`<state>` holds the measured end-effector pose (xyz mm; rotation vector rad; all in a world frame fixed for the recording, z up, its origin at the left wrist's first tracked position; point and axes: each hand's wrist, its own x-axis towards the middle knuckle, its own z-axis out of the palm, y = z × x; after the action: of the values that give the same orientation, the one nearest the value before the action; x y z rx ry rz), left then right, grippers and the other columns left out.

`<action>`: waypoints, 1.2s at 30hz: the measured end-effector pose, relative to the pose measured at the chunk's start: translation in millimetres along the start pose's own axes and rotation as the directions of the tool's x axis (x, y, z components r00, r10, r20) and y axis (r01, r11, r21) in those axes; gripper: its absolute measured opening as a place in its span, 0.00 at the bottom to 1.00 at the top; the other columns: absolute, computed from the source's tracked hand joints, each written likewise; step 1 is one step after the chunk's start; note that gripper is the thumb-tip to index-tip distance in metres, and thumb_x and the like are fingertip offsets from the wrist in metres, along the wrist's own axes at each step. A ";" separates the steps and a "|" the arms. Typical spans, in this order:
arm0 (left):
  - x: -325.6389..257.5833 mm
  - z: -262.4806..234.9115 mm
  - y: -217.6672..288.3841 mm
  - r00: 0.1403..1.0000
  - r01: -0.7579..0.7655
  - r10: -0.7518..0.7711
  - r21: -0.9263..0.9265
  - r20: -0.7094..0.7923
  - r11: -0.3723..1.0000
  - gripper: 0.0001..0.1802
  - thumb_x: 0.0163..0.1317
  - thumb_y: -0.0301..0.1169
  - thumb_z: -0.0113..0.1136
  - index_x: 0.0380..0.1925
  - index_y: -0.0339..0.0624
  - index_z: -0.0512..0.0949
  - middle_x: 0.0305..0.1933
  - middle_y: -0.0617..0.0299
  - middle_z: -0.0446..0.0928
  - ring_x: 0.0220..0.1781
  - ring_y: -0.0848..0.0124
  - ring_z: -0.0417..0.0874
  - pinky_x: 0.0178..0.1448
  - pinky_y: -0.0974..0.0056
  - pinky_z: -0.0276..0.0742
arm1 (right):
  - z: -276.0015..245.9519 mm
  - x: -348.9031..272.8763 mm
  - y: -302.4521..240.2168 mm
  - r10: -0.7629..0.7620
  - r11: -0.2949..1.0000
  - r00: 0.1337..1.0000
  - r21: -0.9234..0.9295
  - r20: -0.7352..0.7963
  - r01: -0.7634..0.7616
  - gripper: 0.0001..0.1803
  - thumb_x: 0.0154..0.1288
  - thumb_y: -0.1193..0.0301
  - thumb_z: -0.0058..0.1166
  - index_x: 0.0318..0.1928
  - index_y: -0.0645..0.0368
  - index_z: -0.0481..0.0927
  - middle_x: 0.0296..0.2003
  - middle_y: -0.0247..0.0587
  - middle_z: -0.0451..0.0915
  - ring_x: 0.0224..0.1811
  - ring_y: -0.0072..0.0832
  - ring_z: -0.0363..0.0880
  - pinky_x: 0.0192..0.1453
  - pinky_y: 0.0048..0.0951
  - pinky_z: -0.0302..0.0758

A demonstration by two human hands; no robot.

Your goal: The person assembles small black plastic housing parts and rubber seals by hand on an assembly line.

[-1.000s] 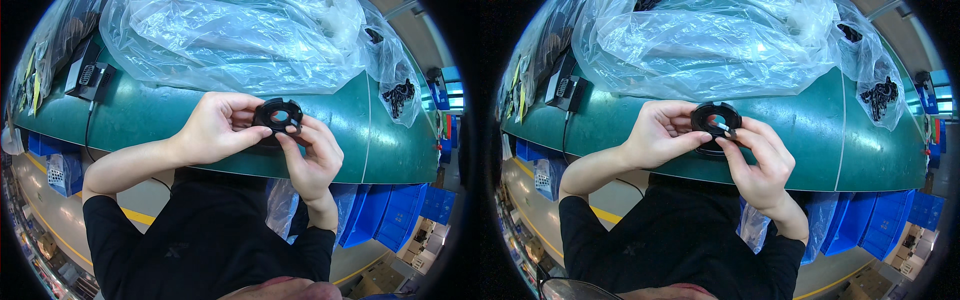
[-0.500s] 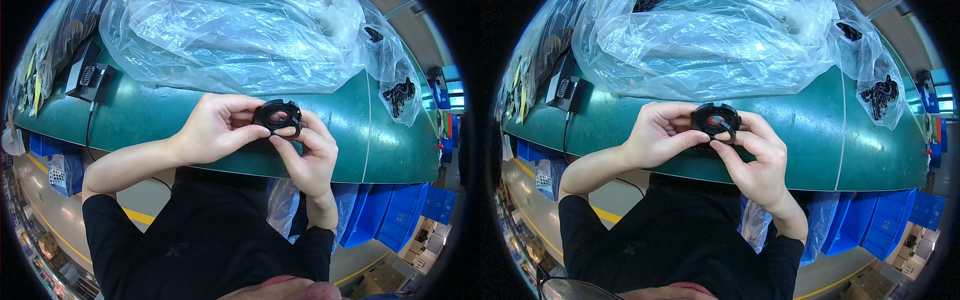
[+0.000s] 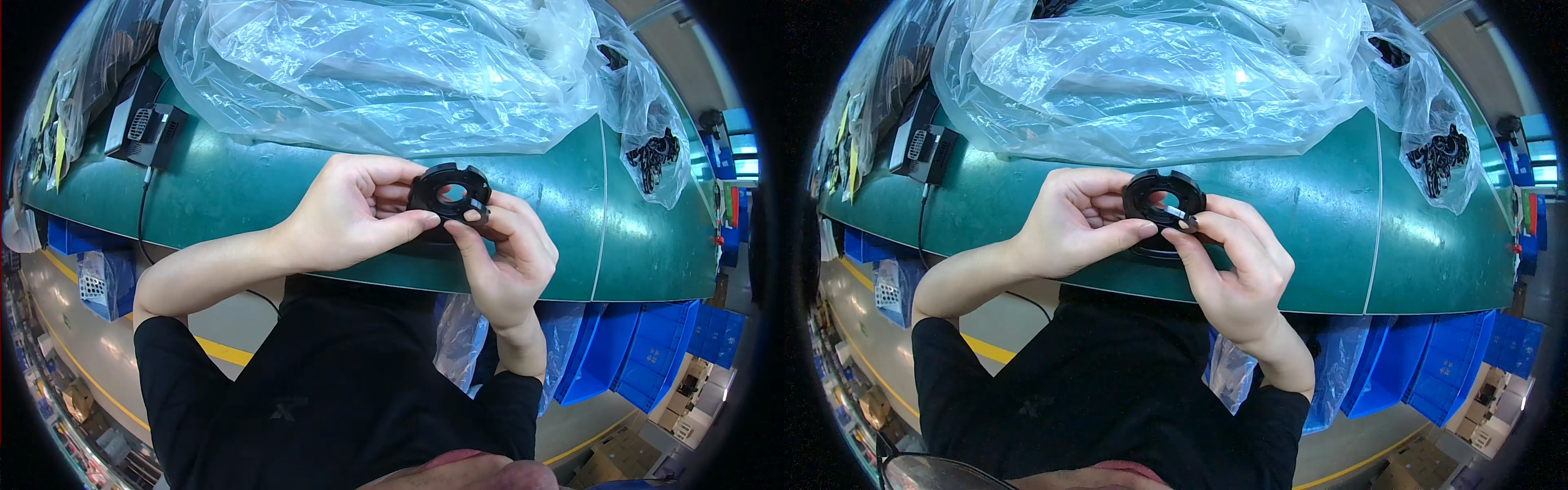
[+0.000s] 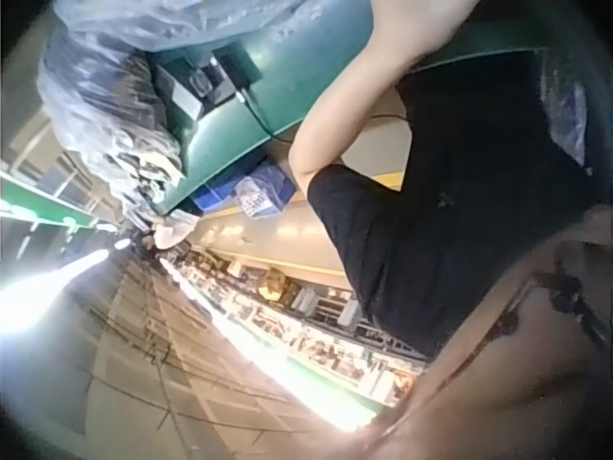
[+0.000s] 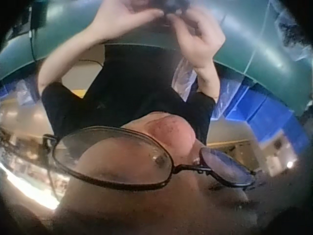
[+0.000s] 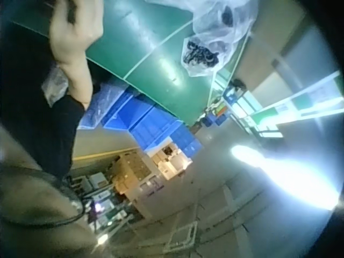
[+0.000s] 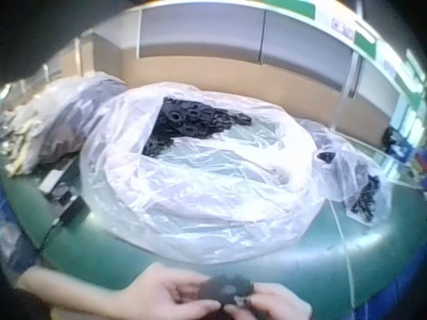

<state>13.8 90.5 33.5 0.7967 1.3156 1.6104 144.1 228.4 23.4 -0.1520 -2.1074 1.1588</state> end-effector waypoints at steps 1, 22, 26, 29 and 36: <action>-0.1 0.6 -0.4 1.000 0.000 0.000 -0.002 0.000 1.000 0.17 0.55 0.18 0.58 0.47 0.27 0.72 0.43 0.57 0.78 0.45 0.76 0.77 0.49 0.72 0.75 | 0.1 -0.2 -0.6 0.000 1.000 1.000 -0.001 0.001 0.000 0.11 0.44 0.85 0.63 0.31 0.69 0.77 0.35 0.49 0.79 0.32 0.27 0.81 0.35 0.23 0.79; -0.9 -0.5 -3.3 0.999 -0.044 0.044 0.021 0.003 0.999 0.17 0.56 0.17 0.57 0.47 0.28 0.73 0.42 0.57 0.78 0.43 0.76 0.78 0.47 0.73 0.75 | -2.3 3.7 -3.8 0.051 0.998 0.998 0.026 0.049 -0.052 0.10 0.45 0.85 0.63 0.31 0.68 0.79 0.35 0.48 0.79 0.33 0.28 0.81 0.37 0.23 0.77; 0.5 -0.8 -3.8 0.998 -0.062 0.061 0.051 0.022 0.997 0.17 0.55 0.17 0.58 0.47 0.28 0.74 0.40 0.56 0.79 0.42 0.76 0.79 0.46 0.72 0.76 | -6.0 6.3 -6.1 0.016 1.000 0.992 -0.026 0.126 -0.013 0.09 0.44 0.84 0.62 0.31 0.68 0.80 0.35 0.48 0.79 0.36 0.32 0.80 0.40 0.26 0.76; 0.0 -1.9 -7.0 0.982 -0.186 0.181 0.156 0.046 0.970 0.16 0.54 0.17 0.59 0.45 0.28 0.75 0.38 0.56 0.80 0.40 0.76 0.80 0.44 0.72 0.77 | -9.1 5.4 -4.9 0.006 1.000 0.989 0.018 0.146 -0.009 0.09 0.44 0.84 0.62 0.31 0.67 0.80 0.34 0.48 0.80 0.36 0.33 0.80 0.40 0.26 0.75; 0.9 -2.6 -5.1 0.908 -0.409 0.407 0.412 0.098 0.814 0.16 0.50 0.17 0.63 0.42 0.28 0.77 0.34 0.53 0.82 0.36 0.72 0.84 0.40 0.72 0.78 | -17.1 7.8 -1.6 -0.033 0.989 0.979 0.147 0.201 0.003 0.10 0.44 0.84 0.63 0.31 0.67 0.81 0.36 0.49 0.80 0.36 0.33 0.81 0.40 0.26 0.76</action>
<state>12.3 90.6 28.0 1.4344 1.5973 1.6563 149.6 242.5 34.6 0.0560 -2.1832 1.3624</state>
